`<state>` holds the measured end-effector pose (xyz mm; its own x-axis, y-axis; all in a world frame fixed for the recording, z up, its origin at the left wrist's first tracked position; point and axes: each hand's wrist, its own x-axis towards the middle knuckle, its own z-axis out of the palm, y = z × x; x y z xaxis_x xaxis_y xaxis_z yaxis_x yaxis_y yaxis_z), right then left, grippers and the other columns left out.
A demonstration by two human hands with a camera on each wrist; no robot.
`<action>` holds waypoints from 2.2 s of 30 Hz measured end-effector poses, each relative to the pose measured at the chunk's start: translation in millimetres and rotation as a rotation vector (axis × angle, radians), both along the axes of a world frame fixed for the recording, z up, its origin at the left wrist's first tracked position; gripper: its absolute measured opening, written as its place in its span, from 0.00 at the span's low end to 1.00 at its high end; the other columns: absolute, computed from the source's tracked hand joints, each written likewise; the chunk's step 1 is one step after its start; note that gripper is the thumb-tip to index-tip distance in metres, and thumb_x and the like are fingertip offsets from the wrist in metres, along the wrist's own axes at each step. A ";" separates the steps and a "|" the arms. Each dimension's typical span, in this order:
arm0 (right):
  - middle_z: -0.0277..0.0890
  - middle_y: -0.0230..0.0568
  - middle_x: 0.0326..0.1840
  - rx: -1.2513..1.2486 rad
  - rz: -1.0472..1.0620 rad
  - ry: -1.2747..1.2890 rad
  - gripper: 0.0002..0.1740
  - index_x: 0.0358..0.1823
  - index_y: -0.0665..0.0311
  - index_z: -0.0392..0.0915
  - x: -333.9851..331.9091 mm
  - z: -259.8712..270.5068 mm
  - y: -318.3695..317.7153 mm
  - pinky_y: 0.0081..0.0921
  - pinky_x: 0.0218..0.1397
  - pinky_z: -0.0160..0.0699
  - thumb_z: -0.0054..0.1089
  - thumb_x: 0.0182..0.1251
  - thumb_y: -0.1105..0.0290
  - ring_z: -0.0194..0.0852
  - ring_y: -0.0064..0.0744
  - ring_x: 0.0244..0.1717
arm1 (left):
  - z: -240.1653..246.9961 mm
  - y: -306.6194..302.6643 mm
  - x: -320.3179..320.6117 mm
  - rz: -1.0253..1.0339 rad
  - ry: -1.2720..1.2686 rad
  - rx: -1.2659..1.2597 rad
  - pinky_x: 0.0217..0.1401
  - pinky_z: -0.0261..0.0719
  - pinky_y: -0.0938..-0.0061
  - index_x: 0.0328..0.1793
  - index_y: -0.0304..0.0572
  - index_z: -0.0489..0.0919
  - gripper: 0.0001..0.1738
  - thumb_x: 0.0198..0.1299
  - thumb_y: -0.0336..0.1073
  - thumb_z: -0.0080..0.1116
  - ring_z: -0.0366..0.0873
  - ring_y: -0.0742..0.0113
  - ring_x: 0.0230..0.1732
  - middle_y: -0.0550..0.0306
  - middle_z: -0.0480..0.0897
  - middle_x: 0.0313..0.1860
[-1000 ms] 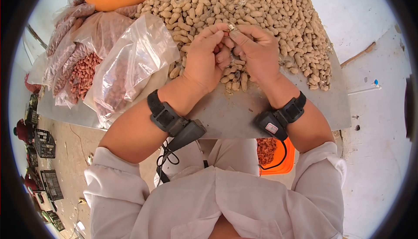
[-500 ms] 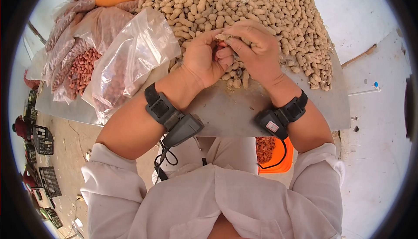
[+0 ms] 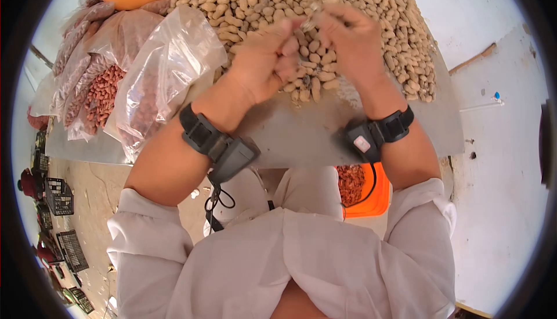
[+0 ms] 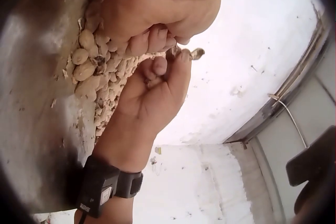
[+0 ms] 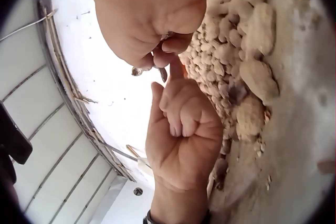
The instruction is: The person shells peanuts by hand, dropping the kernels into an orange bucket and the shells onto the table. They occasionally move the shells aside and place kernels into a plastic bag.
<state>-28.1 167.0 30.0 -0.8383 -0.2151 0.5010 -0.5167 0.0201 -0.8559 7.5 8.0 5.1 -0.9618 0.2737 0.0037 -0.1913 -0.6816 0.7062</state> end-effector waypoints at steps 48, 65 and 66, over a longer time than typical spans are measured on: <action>0.77 0.49 0.34 1.423 -0.087 0.213 0.15 0.43 0.68 0.76 -25.5 10.6 78.7 0.36 0.40 0.72 0.57 0.53 0.74 0.74 0.48 0.37 | -3.4 -17.2 -4.8 0.101 0.006 0.066 0.18 0.53 0.87 0.45 0.39 0.75 0.10 0.65 0.37 0.52 0.56 0.81 0.17 0.68 0.68 0.21; 0.78 0.36 0.29 0.048 0.255 -0.155 0.11 0.41 0.70 0.76 -11.5 16.0 -13.1 0.16 0.30 0.74 0.62 0.60 0.71 0.77 0.21 0.28 | 3.6 -7.6 3.9 0.222 0.108 -0.081 0.19 0.57 0.85 0.51 0.35 0.78 0.14 0.60 0.30 0.58 0.60 0.82 0.19 0.68 0.72 0.26; 0.78 0.36 0.28 0.066 0.262 -0.141 0.10 0.40 0.70 0.77 -12.3 11.7 -12.8 0.16 0.29 0.74 0.62 0.60 0.71 0.76 0.21 0.27 | 2.2 -9.0 2.4 0.204 0.140 -0.093 0.19 0.57 0.85 0.50 0.35 0.78 0.12 0.60 0.31 0.58 0.60 0.82 0.19 0.68 0.72 0.25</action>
<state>-40.4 154.2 41.7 -0.8103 -0.4611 0.3617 -0.3883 -0.0399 -0.9207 9.9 -1.0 7.4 -0.9891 0.0796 0.1241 0.0472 -0.6267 0.7778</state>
